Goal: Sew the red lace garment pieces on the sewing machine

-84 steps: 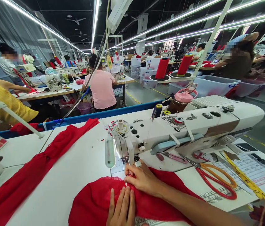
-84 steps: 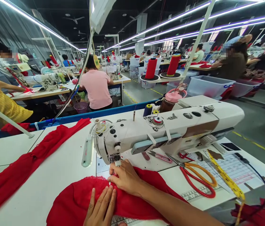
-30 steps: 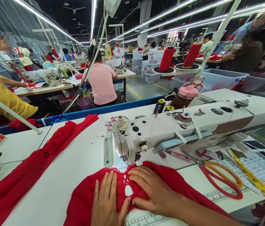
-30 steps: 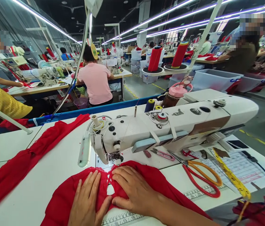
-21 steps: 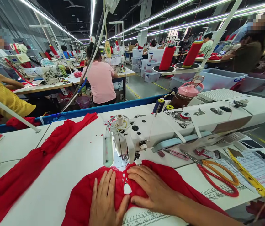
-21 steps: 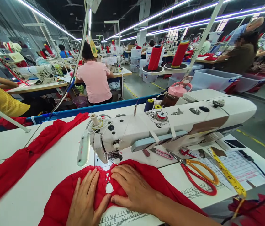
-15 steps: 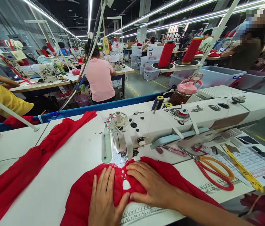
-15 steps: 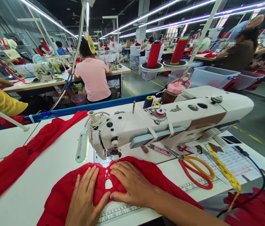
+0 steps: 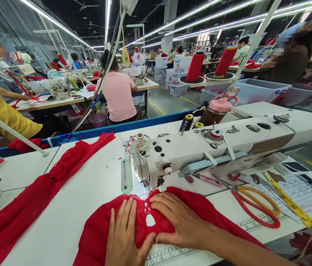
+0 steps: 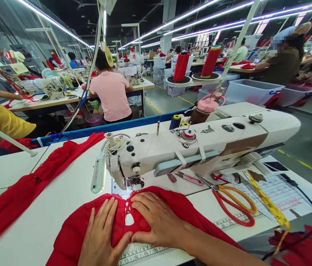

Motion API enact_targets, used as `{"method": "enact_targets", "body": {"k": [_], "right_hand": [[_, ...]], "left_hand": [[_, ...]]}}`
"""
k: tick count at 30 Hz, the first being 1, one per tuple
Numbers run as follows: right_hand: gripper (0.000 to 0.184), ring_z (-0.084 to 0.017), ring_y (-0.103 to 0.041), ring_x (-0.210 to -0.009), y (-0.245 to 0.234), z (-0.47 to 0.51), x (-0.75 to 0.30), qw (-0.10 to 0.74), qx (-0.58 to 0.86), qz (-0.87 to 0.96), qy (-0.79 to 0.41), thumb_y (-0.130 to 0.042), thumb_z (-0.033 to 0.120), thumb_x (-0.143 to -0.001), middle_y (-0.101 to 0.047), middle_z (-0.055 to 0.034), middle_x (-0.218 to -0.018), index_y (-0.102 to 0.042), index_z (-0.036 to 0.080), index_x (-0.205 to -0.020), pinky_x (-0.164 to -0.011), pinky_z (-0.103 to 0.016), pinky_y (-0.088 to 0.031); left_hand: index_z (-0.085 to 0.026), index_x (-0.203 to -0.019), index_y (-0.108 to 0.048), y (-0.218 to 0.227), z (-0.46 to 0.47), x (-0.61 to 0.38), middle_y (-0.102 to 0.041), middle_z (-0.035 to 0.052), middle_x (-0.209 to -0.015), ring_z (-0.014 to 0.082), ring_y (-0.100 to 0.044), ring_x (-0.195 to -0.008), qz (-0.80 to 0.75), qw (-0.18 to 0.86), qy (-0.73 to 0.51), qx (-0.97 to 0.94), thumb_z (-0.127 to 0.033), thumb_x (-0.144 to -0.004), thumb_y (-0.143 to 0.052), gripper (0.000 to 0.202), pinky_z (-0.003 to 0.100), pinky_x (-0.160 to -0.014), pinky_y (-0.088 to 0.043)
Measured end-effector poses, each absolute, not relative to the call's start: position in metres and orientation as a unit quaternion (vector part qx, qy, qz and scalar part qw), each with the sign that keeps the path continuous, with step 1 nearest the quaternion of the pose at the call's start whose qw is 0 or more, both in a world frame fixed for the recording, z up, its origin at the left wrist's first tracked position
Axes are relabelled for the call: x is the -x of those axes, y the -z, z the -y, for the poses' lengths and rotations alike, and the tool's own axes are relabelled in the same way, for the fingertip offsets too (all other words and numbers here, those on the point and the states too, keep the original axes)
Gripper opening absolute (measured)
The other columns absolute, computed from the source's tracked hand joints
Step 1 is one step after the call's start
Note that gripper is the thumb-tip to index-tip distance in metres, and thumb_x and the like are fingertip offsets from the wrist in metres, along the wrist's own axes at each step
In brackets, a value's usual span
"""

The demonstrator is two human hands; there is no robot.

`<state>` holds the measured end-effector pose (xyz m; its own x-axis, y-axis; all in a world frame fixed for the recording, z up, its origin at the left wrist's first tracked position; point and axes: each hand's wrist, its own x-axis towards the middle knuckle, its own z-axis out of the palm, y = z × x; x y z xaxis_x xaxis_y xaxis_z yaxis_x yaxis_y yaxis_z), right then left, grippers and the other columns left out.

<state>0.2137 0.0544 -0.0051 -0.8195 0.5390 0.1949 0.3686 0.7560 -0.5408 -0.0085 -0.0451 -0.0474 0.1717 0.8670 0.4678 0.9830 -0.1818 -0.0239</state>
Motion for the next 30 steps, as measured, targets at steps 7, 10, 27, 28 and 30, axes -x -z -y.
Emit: {"method": "enact_targets", "body": {"k": [7,10,27,28,30], "right_hand": [[0.067,-0.029,-0.049,-0.131,0.001,-0.052,-0.213,0.174,0.242,0.923,-0.243,-0.073,0.059,-0.083,-0.058,-0.0134,-0.137,-0.056,0.017,-0.131,-0.115,-0.045,-0.034],[0.052,-0.027,-0.053,-0.126,-0.007,-0.053,-0.214,0.193,0.238,0.927,-0.214,-0.069,0.052,-0.089,-0.062,-0.0112,-0.133,-0.057,0.018,-0.128,-0.113,-0.045,-0.035],[0.012,-0.022,-0.064,-0.075,-0.033,-0.061,-0.22,0.13,0.402,0.906,-0.034,-0.047,0.013,-0.095,-0.067,-0.0083,-0.094,-0.057,0.016,-0.1,-0.065,-0.032,-0.043],[0.012,-0.021,-0.064,-0.07,-0.038,-0.057,-0.22,0.131,0.409,0.902,-0.039,-0.046,0.014,-0.095,-0.067,-0.0061,-0.089,-0.056,0.017,-0.1,-0.061,-0.031,-0.041],[0.009,-0.019,-0.064,-0.066,-0.05,-0.048,-0.217,0.137,0.422,0.893,-0.078,-0.045,0.015,-0.095,-0.067,-0.0015,-0.078,-0.054,0.02,-0.094,-0.059,-0.029,-0.038]], "left_hand": [[-0.008,-0.149,-0.04,0.05,0.045,0.008,-0.055,0.0135,-0.147,0.0283,-0.047,-0.136,0.607,0.203,0.17,0.749,-0.052,-0.088,-0.06,0.078,0.046,-0.121,-0.019],[-0.009,-0.145,-0.045,0.046,0.046,0.009,-0.059,0.0141,-0.141,0.0289,-0.052,-0.131,0.59,0.227,0.166,0.757,-0.053,-0.089,-0.059,0.072,0.046,-0.116,-0.029],[-0.023,-0.091,-0.065,-0.043,-0.008,0.006,-0.069,-0.0001,-0.091,0.023,-0.061,-0.09,0.649,-0.201,0.135,0.722,-0.021,-0.084,-0.064,0.007,0.039,-0.085,-0.045],[-0.022,-0.083,-0.062,-0.045,-0.007,0.006,-0.068,-0.0011,-0.087,0.0214,-0.061,-0.087,0.648,-0.203,0.142,0.72,-0.021,-0.085,-0.063,0.002,0.037,-0.084,-0.045],[-0.022,-0.076,-0.057,-0.046,-0.003,0.006,-0.066,-0.0017,-0.082,0.0199,-0.059,-0.082,0.65,-0.198,0.159,0.717,-0.021,-0.085,-0.061,0.01,0.036,-0.083,-0.043]]}}
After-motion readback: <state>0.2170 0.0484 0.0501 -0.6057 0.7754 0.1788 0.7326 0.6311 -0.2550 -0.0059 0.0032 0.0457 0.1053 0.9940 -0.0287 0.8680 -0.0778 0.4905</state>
